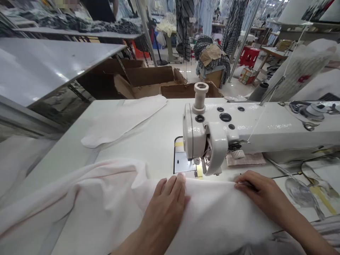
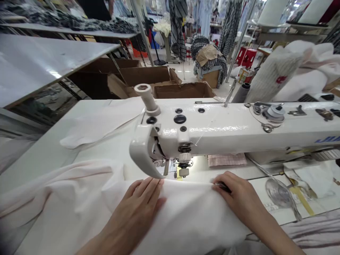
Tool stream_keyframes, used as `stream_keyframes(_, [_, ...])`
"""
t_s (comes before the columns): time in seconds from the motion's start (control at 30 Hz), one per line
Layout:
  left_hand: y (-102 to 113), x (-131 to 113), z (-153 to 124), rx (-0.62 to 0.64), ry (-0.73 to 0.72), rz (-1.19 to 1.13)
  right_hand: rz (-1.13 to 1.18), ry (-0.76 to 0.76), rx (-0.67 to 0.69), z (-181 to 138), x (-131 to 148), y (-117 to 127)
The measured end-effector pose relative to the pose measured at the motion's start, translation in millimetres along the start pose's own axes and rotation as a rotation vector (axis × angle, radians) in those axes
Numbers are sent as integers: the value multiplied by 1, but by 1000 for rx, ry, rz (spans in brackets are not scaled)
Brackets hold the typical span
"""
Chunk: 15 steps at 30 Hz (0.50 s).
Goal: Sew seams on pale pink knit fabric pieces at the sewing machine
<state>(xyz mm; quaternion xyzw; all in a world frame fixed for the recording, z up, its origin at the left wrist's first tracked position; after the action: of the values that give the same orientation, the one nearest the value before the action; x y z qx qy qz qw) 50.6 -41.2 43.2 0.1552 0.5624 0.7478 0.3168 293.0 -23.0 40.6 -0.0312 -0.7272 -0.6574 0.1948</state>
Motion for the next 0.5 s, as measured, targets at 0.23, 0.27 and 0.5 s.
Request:
stream_keyframes(0.23, [-4,-3,27,-167,-14,-19,-407,47,-331,11,-19,14])
stream_keyframes(0.27, [-5,-3,30,-171,-13,-31,-456,54,-370,12,-18,15])
stream_keyframes(0.5, [-5,0,36,-212,-9,-75,-621,52,-426,17,-13,16])
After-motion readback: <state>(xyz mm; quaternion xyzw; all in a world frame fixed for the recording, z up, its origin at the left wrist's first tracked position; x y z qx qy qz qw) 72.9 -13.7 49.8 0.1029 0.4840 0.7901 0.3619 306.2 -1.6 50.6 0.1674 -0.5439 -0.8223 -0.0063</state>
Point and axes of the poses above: each hand's wrist, its own z-axis towards the middle knuckle, its own y-axis out of the back of the hand, x = y × z, the point moved 6 cm from there along z, towards the middle knuckle, and after that the axes turned 15 degrees about -z, right-handed, at the moved point
